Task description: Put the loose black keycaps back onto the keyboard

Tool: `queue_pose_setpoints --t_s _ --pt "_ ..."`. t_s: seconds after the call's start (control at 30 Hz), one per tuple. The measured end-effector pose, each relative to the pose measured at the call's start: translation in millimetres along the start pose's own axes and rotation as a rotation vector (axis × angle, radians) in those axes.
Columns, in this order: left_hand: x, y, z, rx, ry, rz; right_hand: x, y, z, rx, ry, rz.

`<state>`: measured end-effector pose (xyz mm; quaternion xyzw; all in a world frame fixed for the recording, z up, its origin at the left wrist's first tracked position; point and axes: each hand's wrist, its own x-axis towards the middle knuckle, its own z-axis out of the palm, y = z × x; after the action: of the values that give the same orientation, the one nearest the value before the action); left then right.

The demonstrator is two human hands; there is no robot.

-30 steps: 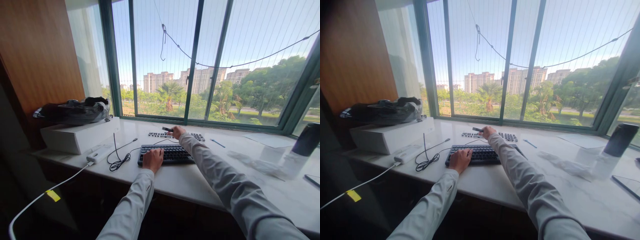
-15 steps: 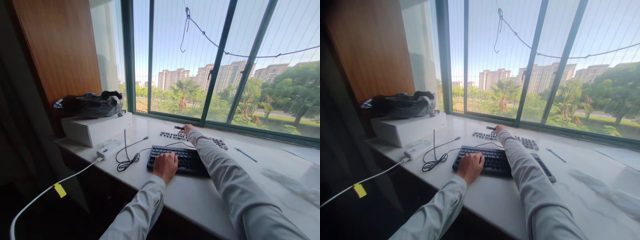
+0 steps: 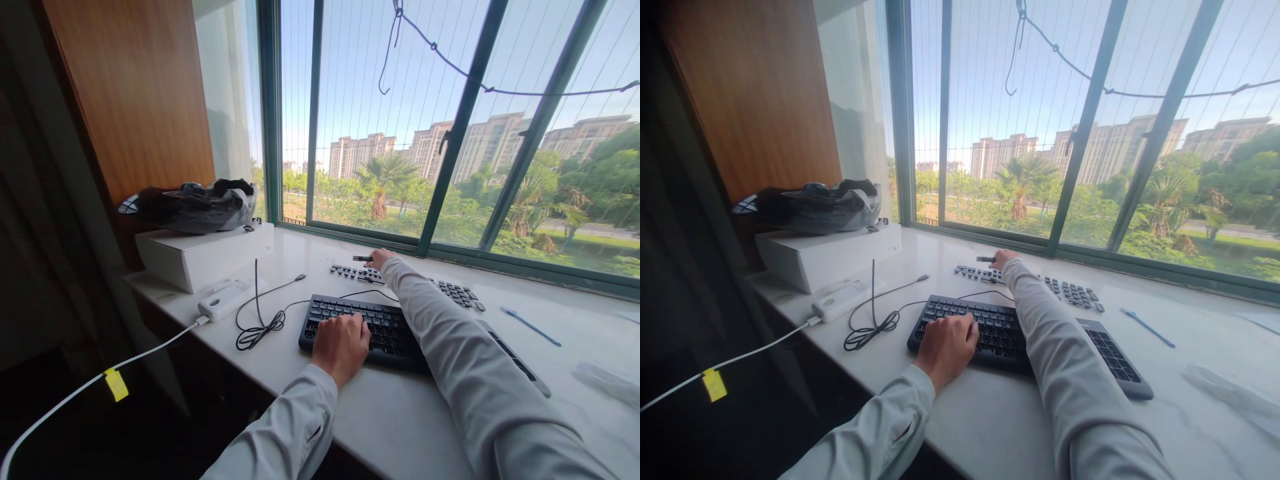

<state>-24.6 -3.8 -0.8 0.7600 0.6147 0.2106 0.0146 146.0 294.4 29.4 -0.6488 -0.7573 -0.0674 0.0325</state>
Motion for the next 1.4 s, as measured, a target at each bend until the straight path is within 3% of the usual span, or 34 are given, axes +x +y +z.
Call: queue_pose_setpoints --t_s 1.0,1.2,1.4 --pt "-2 1 -1.9 0.019 0.023 0.000 1 2 12 0.049 -0.011 0.004" --pt "-1 -1 0.1 0.020 0.019 0.004 -6 5 1 0.082 0.032 0.013" --pt "0 -2 1.6 0.041 0.031 0.007 -32 0 -18 0.236 0.152 0.015"
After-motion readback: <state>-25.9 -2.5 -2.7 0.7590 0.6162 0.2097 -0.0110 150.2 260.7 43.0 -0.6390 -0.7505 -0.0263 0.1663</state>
